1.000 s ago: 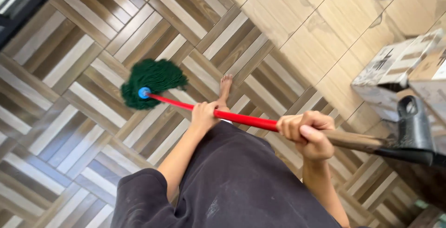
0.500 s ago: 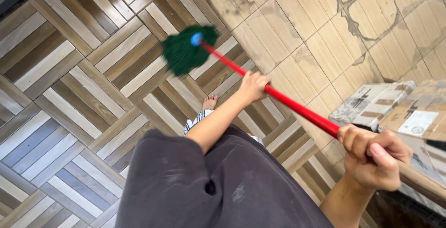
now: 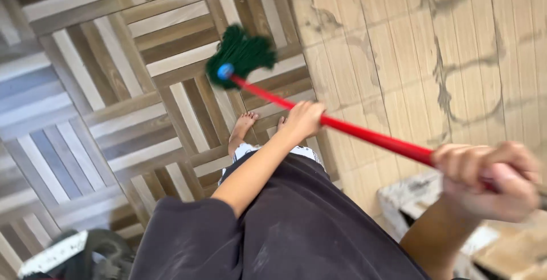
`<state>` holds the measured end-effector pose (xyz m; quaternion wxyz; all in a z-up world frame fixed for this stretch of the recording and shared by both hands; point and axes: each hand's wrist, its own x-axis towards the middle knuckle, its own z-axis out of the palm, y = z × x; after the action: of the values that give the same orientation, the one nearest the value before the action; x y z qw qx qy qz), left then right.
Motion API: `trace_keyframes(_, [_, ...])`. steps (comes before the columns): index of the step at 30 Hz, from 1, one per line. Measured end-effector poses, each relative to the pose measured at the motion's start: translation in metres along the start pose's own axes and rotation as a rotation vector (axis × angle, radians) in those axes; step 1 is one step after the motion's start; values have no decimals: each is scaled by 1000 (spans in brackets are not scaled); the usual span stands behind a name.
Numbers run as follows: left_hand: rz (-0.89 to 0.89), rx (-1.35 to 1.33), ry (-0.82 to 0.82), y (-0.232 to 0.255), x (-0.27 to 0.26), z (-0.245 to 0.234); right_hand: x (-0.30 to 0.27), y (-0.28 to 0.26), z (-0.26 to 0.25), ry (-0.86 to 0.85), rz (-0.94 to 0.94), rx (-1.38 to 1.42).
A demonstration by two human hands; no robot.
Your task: The recorder is mopping the tiled floor area around a shoe rack and a motorcycle.
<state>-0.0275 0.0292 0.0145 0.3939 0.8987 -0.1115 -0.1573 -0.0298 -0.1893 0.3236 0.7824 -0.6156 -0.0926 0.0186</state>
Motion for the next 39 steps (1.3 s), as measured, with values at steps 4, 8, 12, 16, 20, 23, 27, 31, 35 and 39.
trace_keyframes(4, [-147, -10, 95, -30, -57, -24, 8, 59, 3, -251, 18, 188])
trace_keyframes(8, [-187, 35, 259, -64, -80, 5, 9, 70, 22, -384, 140, 266])
trace_keyframes(12, [-41, 84, 292, -18, -50, 16, 12, 46, -29, -411, 115, 178])
trace_keyframes(16, [-62, -19, 130, 63, 10, 54, -3, -17, -93, -364, 59, -52])
trace_keyframes(20, [33, -141, -11, 120, 65, 75, -44, -32, -191, -197, 14, -143])
trace_keyframes(23, [41, -209, 42, 128, 87, 75, -40, -17, -234, -49, -69, -178])
trace_keyframes(27, [-31, -293, 141, 108, 73, 35, 11, 12, -268, -270, -129, -188])
trace_keyframes(31, [-133, -318, 218, 55, 23, -6, 81, 32, -178, -629, -151, -465])
trace_keyframes(35, [-252, -204, 385, -31, -61, -36, 91, 95, -37, -572, -176, 15])
trace_keyframes(39, [-391, -167, 564, -116, -180, -66, 29, 107, 171, -501, 37, 371])
